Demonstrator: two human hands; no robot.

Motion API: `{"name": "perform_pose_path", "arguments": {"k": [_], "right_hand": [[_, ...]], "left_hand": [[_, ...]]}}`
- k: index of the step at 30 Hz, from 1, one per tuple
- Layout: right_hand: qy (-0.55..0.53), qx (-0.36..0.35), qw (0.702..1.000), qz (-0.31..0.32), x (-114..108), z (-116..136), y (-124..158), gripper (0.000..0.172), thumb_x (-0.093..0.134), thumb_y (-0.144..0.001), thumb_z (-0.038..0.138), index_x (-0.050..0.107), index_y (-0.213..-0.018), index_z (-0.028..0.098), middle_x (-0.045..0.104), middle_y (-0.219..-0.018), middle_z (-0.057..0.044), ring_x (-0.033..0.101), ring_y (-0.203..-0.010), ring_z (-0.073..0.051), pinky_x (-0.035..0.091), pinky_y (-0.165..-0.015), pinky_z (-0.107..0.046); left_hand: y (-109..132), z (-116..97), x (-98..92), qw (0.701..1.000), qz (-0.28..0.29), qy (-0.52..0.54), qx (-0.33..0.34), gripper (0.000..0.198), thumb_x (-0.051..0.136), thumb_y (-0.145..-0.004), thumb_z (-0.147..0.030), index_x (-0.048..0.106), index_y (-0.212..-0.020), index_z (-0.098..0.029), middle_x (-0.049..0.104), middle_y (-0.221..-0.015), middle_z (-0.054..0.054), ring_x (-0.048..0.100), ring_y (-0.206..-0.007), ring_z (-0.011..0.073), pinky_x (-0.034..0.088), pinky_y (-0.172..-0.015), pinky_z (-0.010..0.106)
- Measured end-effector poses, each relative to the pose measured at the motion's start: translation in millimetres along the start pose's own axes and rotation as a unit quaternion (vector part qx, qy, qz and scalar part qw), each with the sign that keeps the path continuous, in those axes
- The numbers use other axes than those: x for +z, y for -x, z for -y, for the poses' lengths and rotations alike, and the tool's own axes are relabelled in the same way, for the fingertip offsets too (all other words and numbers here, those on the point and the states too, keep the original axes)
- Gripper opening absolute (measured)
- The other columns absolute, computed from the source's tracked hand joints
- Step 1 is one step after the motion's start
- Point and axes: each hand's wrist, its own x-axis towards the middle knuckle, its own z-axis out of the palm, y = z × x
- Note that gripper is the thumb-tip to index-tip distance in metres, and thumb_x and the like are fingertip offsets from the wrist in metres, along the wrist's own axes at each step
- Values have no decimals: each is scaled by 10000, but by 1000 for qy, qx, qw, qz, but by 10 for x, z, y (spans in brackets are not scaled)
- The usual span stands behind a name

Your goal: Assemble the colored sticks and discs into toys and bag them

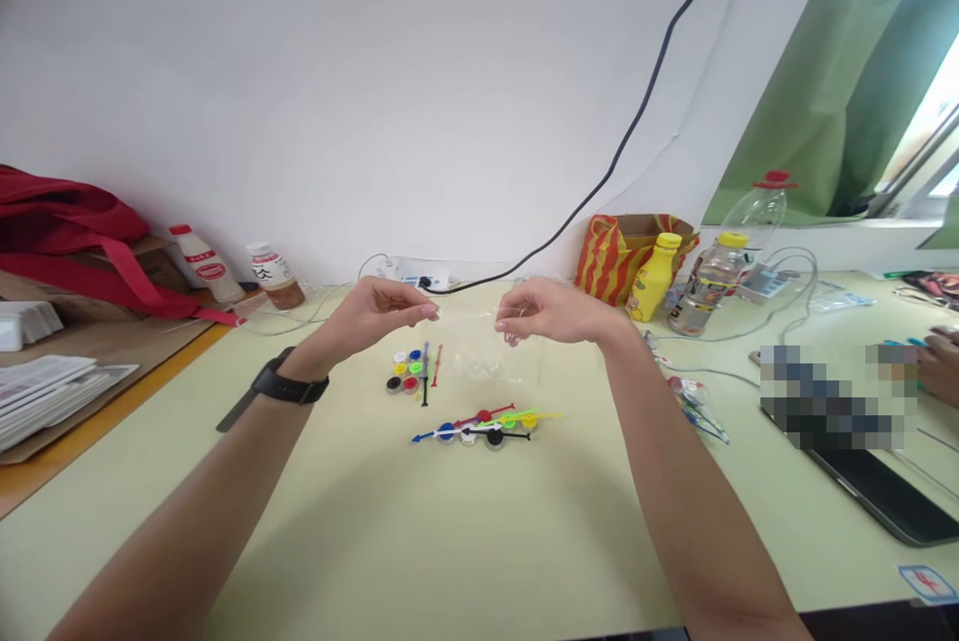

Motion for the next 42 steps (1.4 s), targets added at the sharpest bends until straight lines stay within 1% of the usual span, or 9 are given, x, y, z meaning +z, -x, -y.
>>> {"name": "perform_pose_path", "arguments": {"k": [6, 10, 13, 16, 19, 21, 30, 37, 42], "right_hand": [[-22, 20, 999, -15, -95, -158, 31, 334, 724, -848, 513, 761, -836, 181, 780, -873, -71, 720, -924, -244, 539, -860, -346], [-43, 15, 999, -22, -107, -178, 44, 394, 735, -825, 569, 769, -831, 176, 777, -868, -77, 719, -918, -248, 540, -872, -355], [-62, 6, 997, -54, -102, -186, 41, 412, 771, -794, 589, 771, -855, 182, 780, -879, -79, 719, -922, -255, 544, -875, -363], [-122, -4, 980, -157, -85, -212, 15, 447, 809, -755, 612, 768, -914, 196, 782, -899, -81, 726, -913, -263, 553, -870, -380], [-157, -18, 962, -224, -65, -229, -13, 451, 814, -754, 612, 764, -929, 200, 768, -864, -75, 721, -867, -251, 560, -846, -384], [-152, -27, 964, -218, -56, -228, -24, 437, 816, -755, 600, 766, -910, 195, 757, -828, -72, 711, -838, -240, 560, -829, -382], [-136, -37, 973, -182, -29, -239, -58, 410, 830, -745, 560, 771, -864, 172, 736, -797, -71, 676, -772, -214, 552, -773, -371], [-152, 3, 975, -160, -106, -396, 3, 484, 936, -629, 441, 767, -1020, 213, 734, -839, -32, 691, -835, -226, 547, -799, -355], [-184, 5, 968, -168, -156, -487, 34, 524, 936, -633, 450, 764, -1058, 197, 761, -928, -89, 711, -931, -272, 557, -881, -422]], "left_hand": [[-56, 301, 38, 996, -50, 66, -29, 332, 747, -884, -488, 785, -1026, -190, 790, -1022, 110, 705, -968, 218, 542, -797, 317], [-50, 303, 94, 994, 98, 38, -38, 440, 748, -881, -490, 731, -1227, -220, 758, -1183, 110, 700, -1007, 220, 549, -840, 325], [-44, 321, 126, 983, 175, -2, -52, 364, 771, -847, -509, 792, -1035, -198, 784, -1029, 91, 697, -865, 201, 534, -718, 287], [-41, 360, 113, 985, 157, -5, -71, 351, 737, -869, -530, 798, -900, -186, 776, -857, 79, 686, -764, 190, 525, -670, 287], [-40, 356, 54, 992, 108, 11, -67, 363, 751, -860, -520, 793, -1038, -206, 783, -923, 85, 715, -838, 208, 551, -733, 305], [-35, 325, 13, 994, 90, 16, -61, 387, 766, -852, -510, 778, -1104, -216, 785, -987, 91, 725, -905, 217, 560, -789, 316], [-30, 277, -4, 992, 103, 38, -56, 283, 754, -871, -477, 805, -888, -199, 791, -911, 76, 704, -860, 198, 541, -782, 298], [-20, 328, -98, 995, 71, 20, -66, 292, 742, -871, -500, 817, -859, -218, 798, -888, 64, 693, -839, 193, 533, -775, 297], [1, 317, -184, 992, 102, -3, -75, 309, 730, -871, -528, 828, -834, -237, 801, -899, 59, 697, -829, 196, 542, -757, 300]]}}
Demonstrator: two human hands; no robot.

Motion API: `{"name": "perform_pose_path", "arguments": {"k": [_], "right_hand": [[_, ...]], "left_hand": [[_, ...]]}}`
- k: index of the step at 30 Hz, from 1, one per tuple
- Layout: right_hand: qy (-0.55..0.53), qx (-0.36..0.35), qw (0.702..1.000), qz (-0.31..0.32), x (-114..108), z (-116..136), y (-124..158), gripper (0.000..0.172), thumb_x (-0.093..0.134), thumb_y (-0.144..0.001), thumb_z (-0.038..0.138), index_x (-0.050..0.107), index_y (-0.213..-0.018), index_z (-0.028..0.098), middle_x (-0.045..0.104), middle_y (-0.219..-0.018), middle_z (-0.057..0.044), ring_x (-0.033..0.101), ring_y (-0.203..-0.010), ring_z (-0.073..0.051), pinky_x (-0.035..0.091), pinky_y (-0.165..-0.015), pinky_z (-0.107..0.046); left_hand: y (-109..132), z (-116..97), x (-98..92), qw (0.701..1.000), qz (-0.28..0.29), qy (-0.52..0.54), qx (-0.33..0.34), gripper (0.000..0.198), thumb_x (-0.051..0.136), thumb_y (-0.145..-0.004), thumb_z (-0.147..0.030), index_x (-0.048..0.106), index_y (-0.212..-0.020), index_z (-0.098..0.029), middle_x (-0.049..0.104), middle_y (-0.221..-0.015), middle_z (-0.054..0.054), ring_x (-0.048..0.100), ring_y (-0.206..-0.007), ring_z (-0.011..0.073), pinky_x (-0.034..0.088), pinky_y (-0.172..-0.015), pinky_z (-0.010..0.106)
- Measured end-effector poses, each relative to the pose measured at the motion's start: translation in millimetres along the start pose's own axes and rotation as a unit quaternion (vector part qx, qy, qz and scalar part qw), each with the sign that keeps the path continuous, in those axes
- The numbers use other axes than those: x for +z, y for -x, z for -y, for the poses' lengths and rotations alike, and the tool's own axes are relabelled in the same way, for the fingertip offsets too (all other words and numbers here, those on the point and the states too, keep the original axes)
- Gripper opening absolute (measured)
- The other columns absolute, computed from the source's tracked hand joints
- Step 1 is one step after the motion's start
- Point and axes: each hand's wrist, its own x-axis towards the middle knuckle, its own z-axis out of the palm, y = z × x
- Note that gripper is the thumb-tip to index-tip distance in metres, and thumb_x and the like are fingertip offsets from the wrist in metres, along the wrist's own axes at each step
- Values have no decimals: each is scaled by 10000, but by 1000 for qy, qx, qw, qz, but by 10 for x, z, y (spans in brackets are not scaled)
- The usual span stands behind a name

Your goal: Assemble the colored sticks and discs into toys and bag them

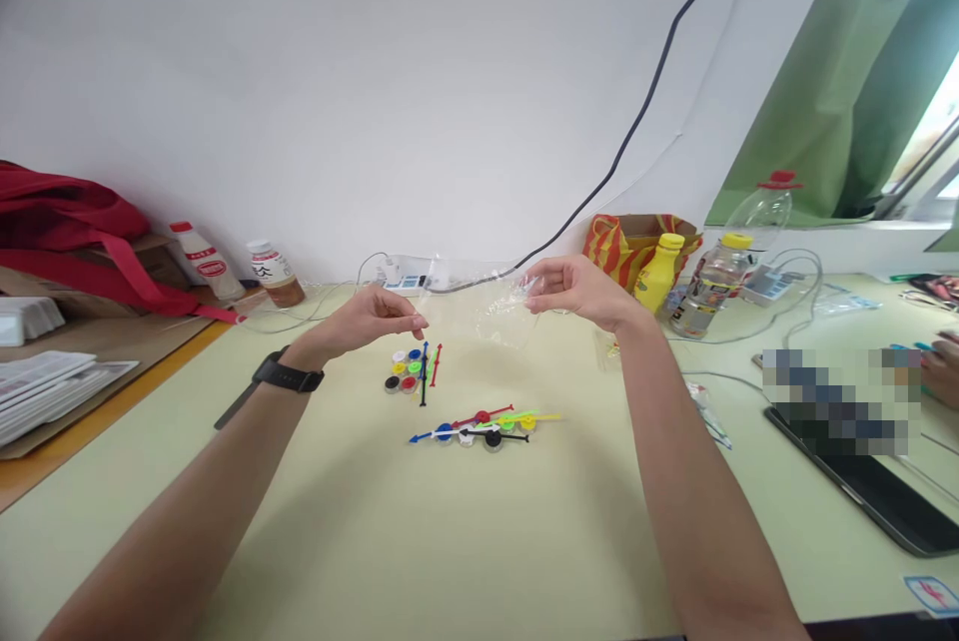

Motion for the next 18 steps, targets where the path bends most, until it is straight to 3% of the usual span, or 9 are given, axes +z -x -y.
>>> {"name": "perform_pose_path", "arguments": {"k": [4, 11, 18], "right_hand": [[-3, -3, 1000, 0, 13, 13, 5, 543, 934, -642, 455, 762, -1092, 203, 757, -938, -84, 704, -928, -262, 561, -893, -427], [-5, -14, 999, 34, 59, 38, -9, 475, 903, -692, 441, 756, -1078, 206, 752, -946, -67, 695, -890, -223, 555, -866, -387], [2, -6, 998, 62, 95, 78, -12, 484, 904, -682, 430, 755, -1088, 212, 753, -918, -58, 692, -892, -227, 556, -839, -390]], "left_hand": [[6, -17, 10, 1000, 9, -3, -3, 328, 721, -872, -541, 821, -838, -230, 799, -918, 69, 701, -854, 210, 550, -772, 319], [-26, -75, 104, 998, -39, 53, 11, 534, 728, -872, -563, 702, -1284, -224, 781, -1090, 115, 698, -974, 227, 551, -873, 362], [-55, -138, 144, 991, -106, 68, 33, 432, 711, -884, -580, 763, -1008, -170, 785, -946, 113, 680, -853, 196, 542, -783, 322]]}}
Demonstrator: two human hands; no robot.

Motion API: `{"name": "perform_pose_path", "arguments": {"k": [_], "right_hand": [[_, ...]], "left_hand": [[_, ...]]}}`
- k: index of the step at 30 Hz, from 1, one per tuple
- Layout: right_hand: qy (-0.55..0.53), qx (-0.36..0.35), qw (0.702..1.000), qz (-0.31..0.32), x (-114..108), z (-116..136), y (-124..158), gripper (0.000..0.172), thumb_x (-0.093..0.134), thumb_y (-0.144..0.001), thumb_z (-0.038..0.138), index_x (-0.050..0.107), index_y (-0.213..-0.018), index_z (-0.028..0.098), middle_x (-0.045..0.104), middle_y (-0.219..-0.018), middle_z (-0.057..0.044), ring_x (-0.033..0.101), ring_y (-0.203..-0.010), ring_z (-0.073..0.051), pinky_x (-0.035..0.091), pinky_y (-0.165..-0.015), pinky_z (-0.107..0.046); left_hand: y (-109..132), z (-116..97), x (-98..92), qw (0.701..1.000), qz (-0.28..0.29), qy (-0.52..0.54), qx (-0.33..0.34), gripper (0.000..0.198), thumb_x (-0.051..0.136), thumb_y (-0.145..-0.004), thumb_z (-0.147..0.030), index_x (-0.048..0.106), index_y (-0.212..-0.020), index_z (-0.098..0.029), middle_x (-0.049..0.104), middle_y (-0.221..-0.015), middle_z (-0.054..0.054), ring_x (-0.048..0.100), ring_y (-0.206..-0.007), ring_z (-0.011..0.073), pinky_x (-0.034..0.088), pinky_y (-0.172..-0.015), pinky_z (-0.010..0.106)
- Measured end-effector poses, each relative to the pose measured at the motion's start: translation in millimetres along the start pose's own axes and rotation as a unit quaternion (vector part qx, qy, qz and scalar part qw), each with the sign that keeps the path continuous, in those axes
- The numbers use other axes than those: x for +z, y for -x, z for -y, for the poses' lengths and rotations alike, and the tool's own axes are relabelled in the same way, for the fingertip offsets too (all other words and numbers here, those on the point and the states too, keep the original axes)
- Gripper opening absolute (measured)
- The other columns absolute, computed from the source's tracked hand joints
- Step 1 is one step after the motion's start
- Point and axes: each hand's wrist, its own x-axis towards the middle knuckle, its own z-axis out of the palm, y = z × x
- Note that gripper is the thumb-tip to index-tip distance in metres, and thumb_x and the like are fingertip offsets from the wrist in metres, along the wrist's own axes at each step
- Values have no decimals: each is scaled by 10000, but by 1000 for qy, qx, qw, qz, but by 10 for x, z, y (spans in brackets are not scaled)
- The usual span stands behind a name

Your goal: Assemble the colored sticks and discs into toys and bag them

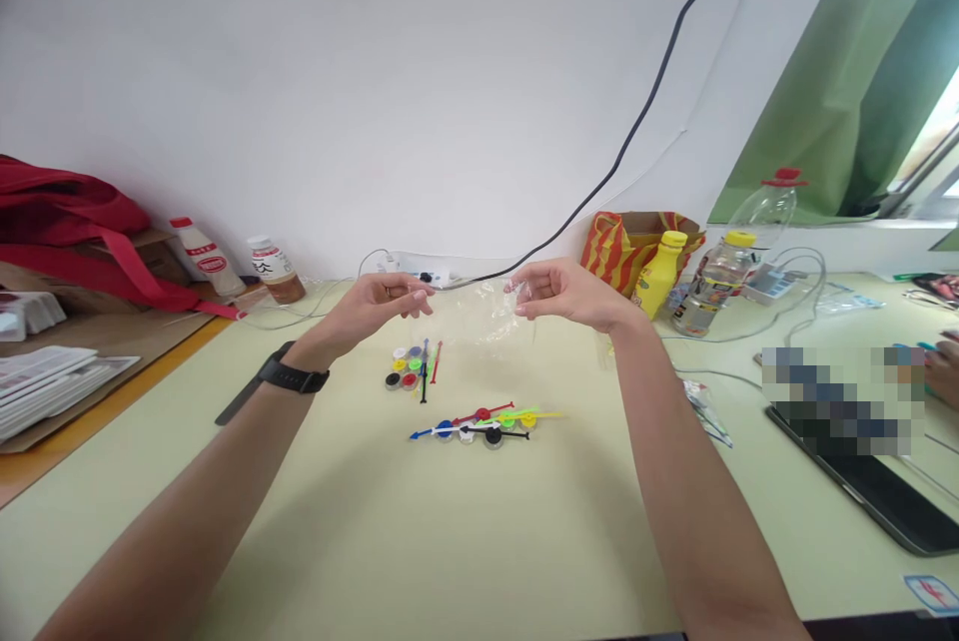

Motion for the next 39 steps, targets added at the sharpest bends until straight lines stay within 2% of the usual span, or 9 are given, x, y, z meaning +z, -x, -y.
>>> {"name": "perform_pose_path", "arguments": {"k": [8, 12, 15, 18, 21, 24, 27, 32, 39], "right_hand": [[19, -18, 1000, -12, -3, 45, 27, 433, 823, -779, 462, 742, -1118, 206, 755, -930, -73, 694, -860, -213, 544, -804, -367], [2, -26, 999, -31, 42, 79, 22, 386, 769, -842, 437, 713, -1158, 222, 740, -888, -59, 675, -811, -198, 531, -795, -365], [-6, -35, 998, -53, 105, 168, 41, 361, 752, -858, 395, 696, -1181, 246, 704, -805, -24, 650, -759, -184, 519, -780, -357], [4, -49, 996, -70, 178, 304, 85, 355, 734, -860, 379, 684, -1191, 263, 661, -725, 4, 620, -714, -181, 507, -749, -350], [35, -55, 995, -69, 259, 428, 129, 356, 708, -870, 354, 663, -1211, 262, 639, -703, 14, 605, -696, -180, 500, -731, -342], [63, -58, 995, -44, 353, 501, 145, 371, 682, -877, 319, 639, -1240, 256, 643, -719, 12, 596, -694, -177, 484, -690, -320], [74, -53, 996, -8, 443, 530, 132, 381, 640, -897, 301, 622, -1276, 264, 621, -715, 18, 573, -673, -167, 463, -637, -291], [77, -39, 996, 33, 525, 518, 84, 403, 610, -924, 306, 597, -1326, 280, 545, -679, 36, 522, -611, -143, 373, -515, -242], [70, -40, 995, 66, 549, 462, 31, 447, 624, -902, 299, 594, -1347, 273, 558, -669, 43, 496, -585, -135, 361, -511, -246]], "left_hand": [[-12, 107, -70, 999, -25, -19, -11, 440, 728, -860, -594, 791, -941, -166, 784, -876, 104, 674, -814, 194, 545, -766, 319], [-22, 125, -48, 998, -18, -55, -16, 457, 679, -907, -569, 737, -1156, -190, 780, -1030, 112, 695, -887, 206, 555, -780, 326], [1, 4, 53, 984, -65, -158, 53, 483, 685, -922, -486, 639, -1337, -243, 732, -1223, 95, 685, -1046, 226, 553, -867, 349], [82, -251, 228, 955, -89, -239, 155, 387, 655, -963, -390, 636, -1324, -253, 702, -1288, 82, 662, -1116, 235, 534, -947, 382], [205, -531, 434, 924, -57, -284, 249, 326, 641, -985, -311, 646, -1308, -267, 707, -1267, 72, 626, -1201, 254, 489, -1057, 434], [310, -704, 606, 897, -1, -300, 324, 270, 597, -1008, -225, 655, -1267, -269, 718, -1243, 68, 648, -1162, 241, 521, -1018, 425], [363, -751, 707, 868, 17, -332, 369, 246, 565, -1010, -170, 659, -1217, -262, 737, -1174, 69, 677, -1096, 237, 551, -959, 429], [394, -754, 767, 833, 16, -393, 388, 293, 569, -980, -106, 620, -1240, -230, 733, -1151, 82, 674, -1092, 268, 560, -929, 456], [460, -800, 816, 836, 43, -414, 357, 333, 609, -946, -91, 602, -1257, -209, 682, -1213, 128, 636, -1198, 312, 563, -940, 480]]}}
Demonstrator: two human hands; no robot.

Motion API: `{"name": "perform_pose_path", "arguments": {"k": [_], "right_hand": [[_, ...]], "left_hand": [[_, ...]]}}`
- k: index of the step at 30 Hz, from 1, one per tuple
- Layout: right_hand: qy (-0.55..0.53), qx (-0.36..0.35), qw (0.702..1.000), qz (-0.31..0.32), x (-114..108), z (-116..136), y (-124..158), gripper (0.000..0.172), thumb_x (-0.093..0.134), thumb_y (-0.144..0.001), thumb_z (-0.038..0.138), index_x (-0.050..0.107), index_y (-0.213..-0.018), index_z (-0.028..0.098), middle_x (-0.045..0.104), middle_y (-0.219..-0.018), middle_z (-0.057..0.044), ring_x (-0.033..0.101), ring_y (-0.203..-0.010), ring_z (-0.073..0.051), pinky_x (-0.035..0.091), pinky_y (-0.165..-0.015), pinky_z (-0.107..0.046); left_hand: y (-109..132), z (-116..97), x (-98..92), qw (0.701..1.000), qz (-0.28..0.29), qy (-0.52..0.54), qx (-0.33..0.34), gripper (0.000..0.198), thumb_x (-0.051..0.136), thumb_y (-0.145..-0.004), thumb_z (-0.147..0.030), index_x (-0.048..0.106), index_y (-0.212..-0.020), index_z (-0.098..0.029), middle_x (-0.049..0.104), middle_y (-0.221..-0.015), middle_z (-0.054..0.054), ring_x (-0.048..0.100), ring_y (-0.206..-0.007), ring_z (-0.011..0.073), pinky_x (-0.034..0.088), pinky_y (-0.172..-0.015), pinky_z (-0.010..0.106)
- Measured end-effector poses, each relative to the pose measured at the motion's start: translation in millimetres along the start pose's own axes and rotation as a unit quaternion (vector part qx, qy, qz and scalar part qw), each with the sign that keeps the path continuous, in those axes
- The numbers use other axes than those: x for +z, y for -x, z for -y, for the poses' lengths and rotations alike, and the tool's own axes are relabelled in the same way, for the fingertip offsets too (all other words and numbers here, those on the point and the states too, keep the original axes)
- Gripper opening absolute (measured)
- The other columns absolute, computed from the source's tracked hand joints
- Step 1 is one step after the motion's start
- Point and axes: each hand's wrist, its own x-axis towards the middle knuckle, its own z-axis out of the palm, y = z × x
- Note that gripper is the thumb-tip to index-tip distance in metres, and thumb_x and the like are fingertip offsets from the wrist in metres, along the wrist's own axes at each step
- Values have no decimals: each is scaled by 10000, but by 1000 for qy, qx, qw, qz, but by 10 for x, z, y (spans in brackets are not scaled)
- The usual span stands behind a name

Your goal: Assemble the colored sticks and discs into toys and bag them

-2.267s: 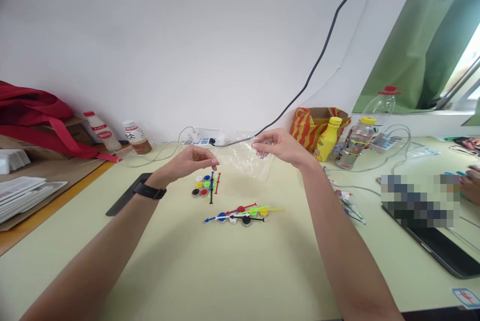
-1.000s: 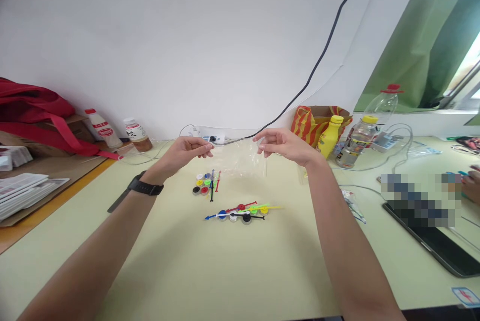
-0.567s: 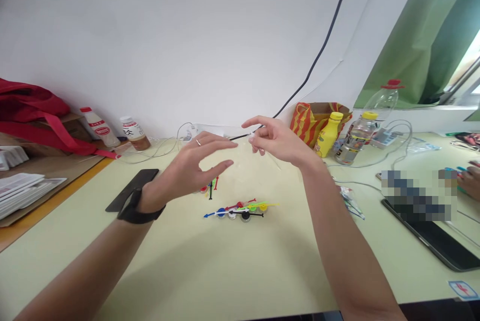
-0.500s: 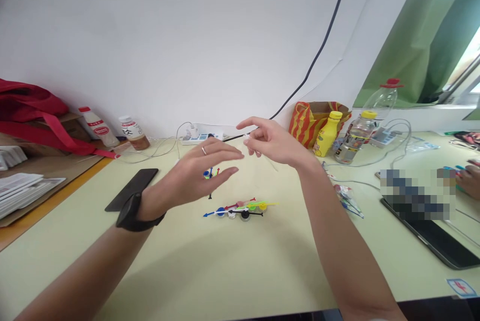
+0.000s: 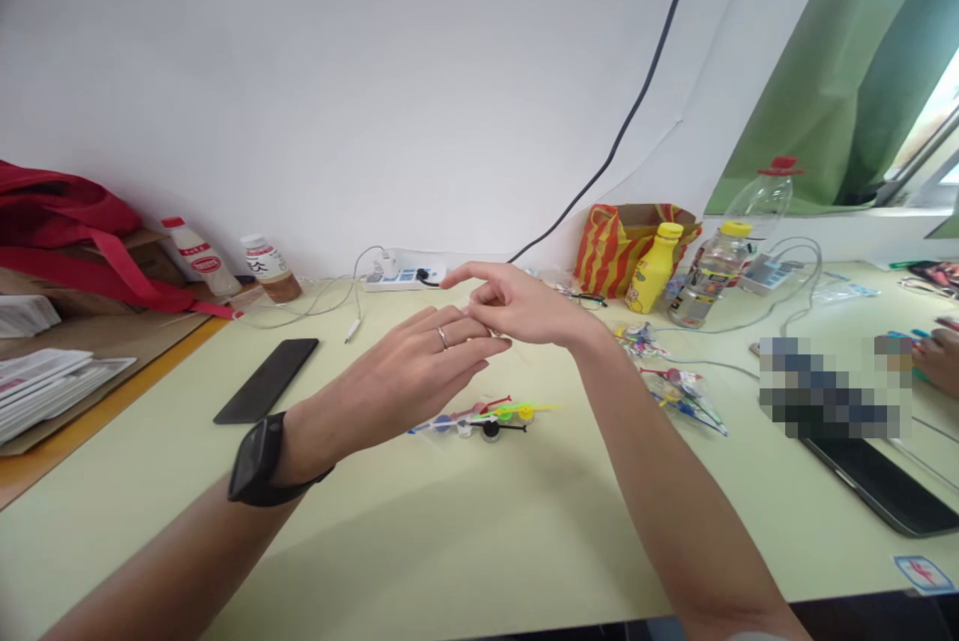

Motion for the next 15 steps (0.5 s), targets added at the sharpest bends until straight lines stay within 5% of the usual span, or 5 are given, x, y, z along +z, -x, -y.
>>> {"name": "perform_pose_path", "arguments": {"k": [8, 12, 15], "right_hand": [[-41, -5, 999, -18, -50, -35, 1, 416, 624, -937, 407, 620, -1327, 262, 589, -678, 26, 566, -678, -170, 452, -634, -279], [-147, -33, 986, -76, -107, -267, -99, 568, 531, -942, 676, 637, -1295, 243, 662, -820, -30, 623, -832, -211, 517, -823, -343], [-235, -56, 970, -9, -41, -495, -222, 766, 544, -844, 815, 574, -1378, 268, 701, -1133, -94, 637, -1080, -262, 509, -941, -392]], "left_hand": [[10, 70, -99, 998, 0, 58, -30, 292, 498, -1005, -88, 635, -1219, -232, 704, -1084, 85, 670, -1021, 242, 560, -875, 402], [-3, 148, -127, 980, -118, 90, -131, 257, 531, -1029, -163, 613, -1248, -270, 710, -1050, 51, 627, -1080, 233, 521, -954, 407], [-7, 215, -86, 956, -204, 99, -183, 256, 536, -1037, -197, 579, -1282, -257, 699, -1058, 48, 646, -1036, 214, 496, -981, 405]]}}
